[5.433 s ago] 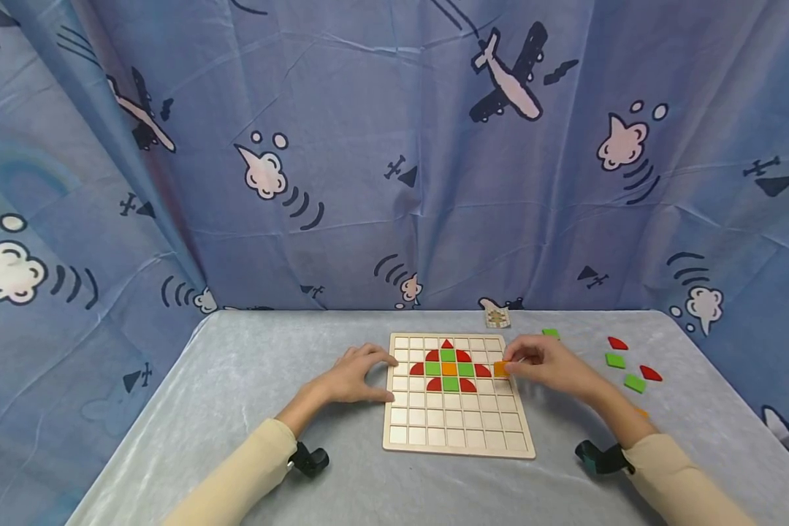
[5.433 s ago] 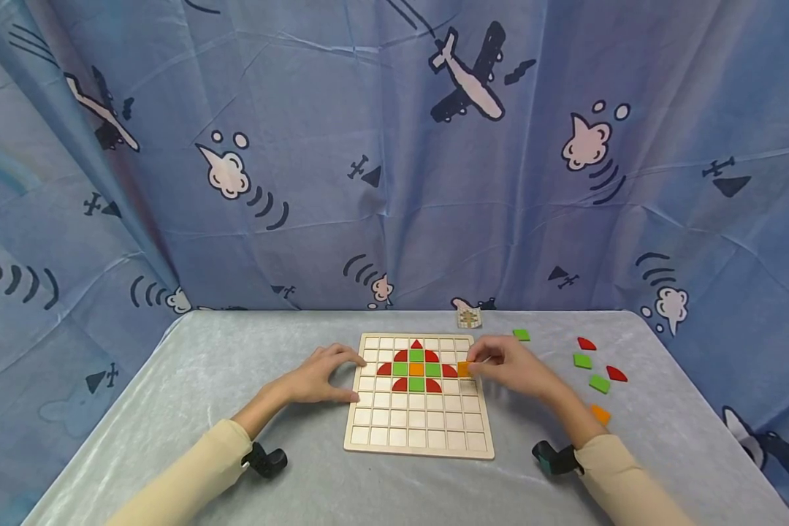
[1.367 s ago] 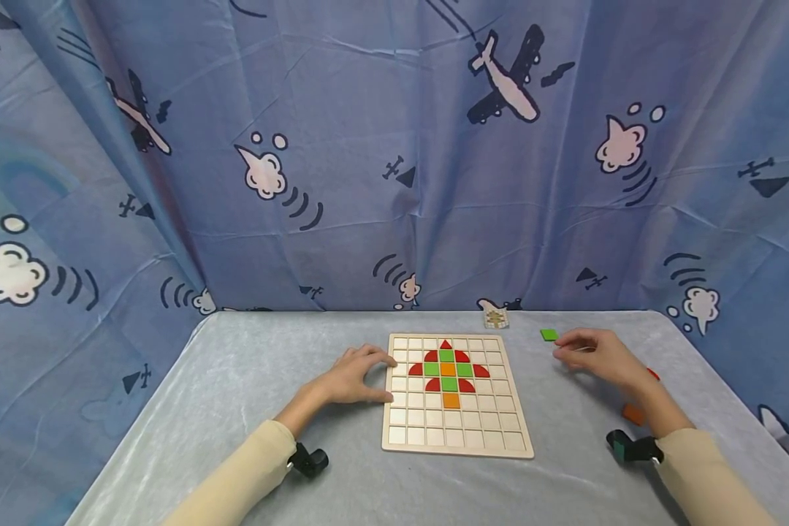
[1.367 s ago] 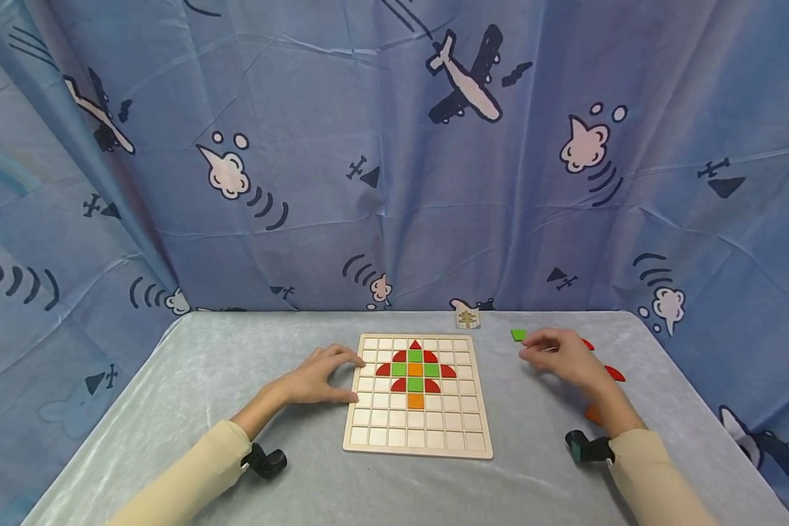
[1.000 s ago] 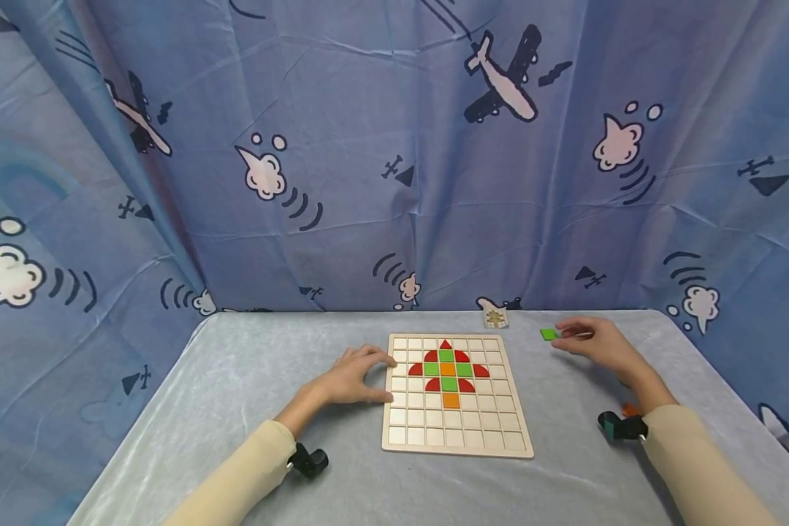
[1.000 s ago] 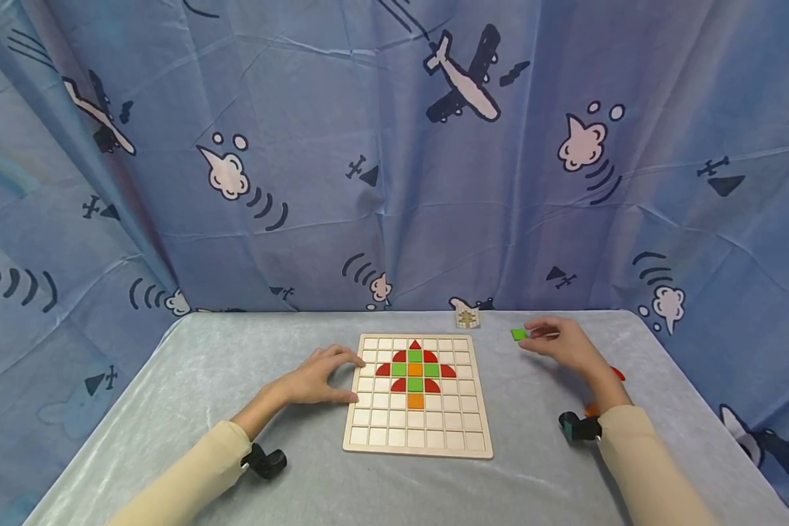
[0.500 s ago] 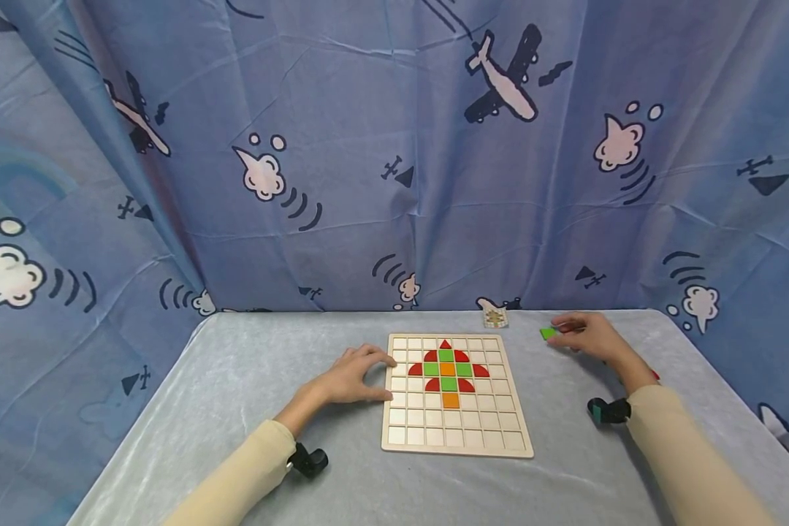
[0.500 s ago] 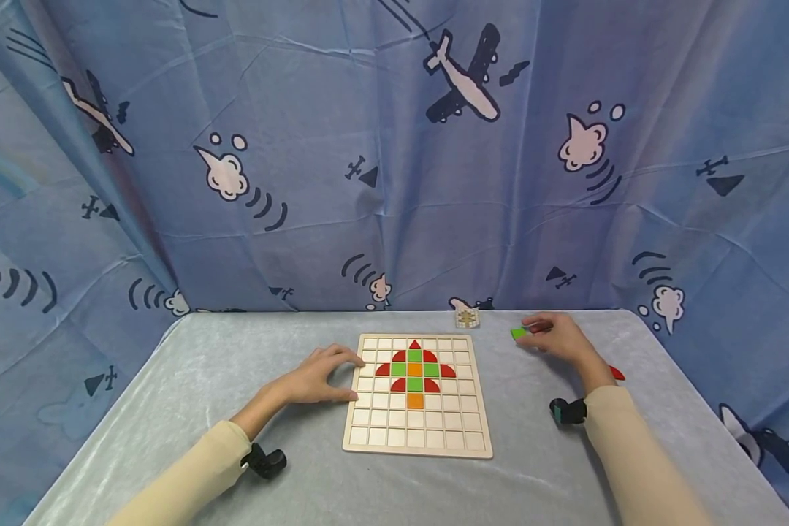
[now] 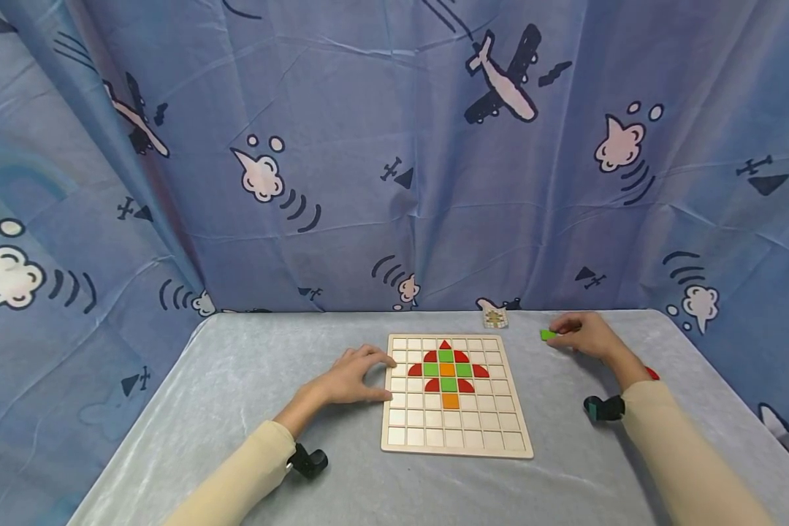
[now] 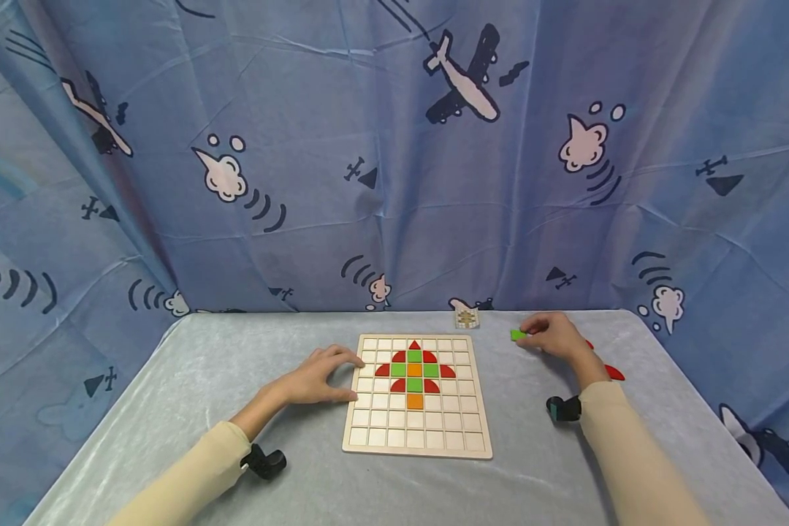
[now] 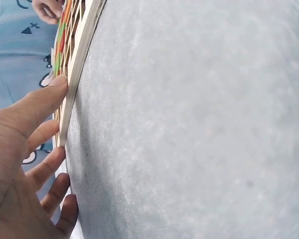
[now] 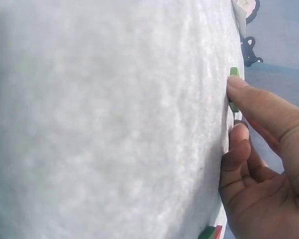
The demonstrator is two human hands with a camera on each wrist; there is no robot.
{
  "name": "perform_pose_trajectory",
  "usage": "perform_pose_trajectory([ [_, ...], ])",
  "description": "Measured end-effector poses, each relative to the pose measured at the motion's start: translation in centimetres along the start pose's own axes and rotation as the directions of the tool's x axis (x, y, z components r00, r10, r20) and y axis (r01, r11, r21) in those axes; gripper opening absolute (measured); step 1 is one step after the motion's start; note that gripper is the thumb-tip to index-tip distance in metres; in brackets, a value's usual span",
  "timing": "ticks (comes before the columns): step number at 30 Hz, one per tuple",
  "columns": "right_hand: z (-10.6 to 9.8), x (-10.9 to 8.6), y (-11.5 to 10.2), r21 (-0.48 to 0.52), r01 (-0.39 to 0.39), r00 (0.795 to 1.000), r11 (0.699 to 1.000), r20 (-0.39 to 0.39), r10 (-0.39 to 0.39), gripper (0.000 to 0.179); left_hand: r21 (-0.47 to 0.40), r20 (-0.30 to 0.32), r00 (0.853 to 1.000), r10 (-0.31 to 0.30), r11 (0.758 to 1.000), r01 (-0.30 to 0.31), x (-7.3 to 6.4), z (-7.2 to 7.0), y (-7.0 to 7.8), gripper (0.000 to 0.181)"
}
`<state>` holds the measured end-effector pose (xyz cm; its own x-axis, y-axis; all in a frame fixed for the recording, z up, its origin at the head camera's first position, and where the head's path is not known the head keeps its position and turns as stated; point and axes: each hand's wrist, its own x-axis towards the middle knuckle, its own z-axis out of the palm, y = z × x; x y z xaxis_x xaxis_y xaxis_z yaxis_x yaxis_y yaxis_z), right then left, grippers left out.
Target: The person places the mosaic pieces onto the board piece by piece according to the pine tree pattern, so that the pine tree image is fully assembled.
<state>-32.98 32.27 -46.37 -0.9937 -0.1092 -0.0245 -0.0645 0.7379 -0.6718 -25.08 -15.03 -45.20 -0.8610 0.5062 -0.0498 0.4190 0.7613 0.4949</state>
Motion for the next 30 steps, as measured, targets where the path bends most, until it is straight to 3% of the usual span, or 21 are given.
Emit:
perform_pose_trajectory([
  [9, 0.2, 0.1, -0.2, -0.006, -0.012, 1.0, 1.0, 0.015, 0.012, 0.04, 0.0, -0.007, 1.0, 0.001, 1.0, -0.001, 0.0, 0.1, -0.1, 0.055],
  [20, 0.4, -0.2, -0.1, 0.003, 0.055, 0.998, 0.998, -0.022, -0.055, 0.036, 0.004, -0.007, 1.0, -0.001, 1.0, 0.001, 0.1, 0.3, -0.2, 0.056],
  [30, -0.2, -0.8, -0.2, 0.007, 0.091, 0.996, 0.996, -0.006, -0.091, 0.026, -0.008, -0.014, 1.0, 0.026, 1.0, -0.026, 0.1, 0.1, -0.1, 0.055],
])
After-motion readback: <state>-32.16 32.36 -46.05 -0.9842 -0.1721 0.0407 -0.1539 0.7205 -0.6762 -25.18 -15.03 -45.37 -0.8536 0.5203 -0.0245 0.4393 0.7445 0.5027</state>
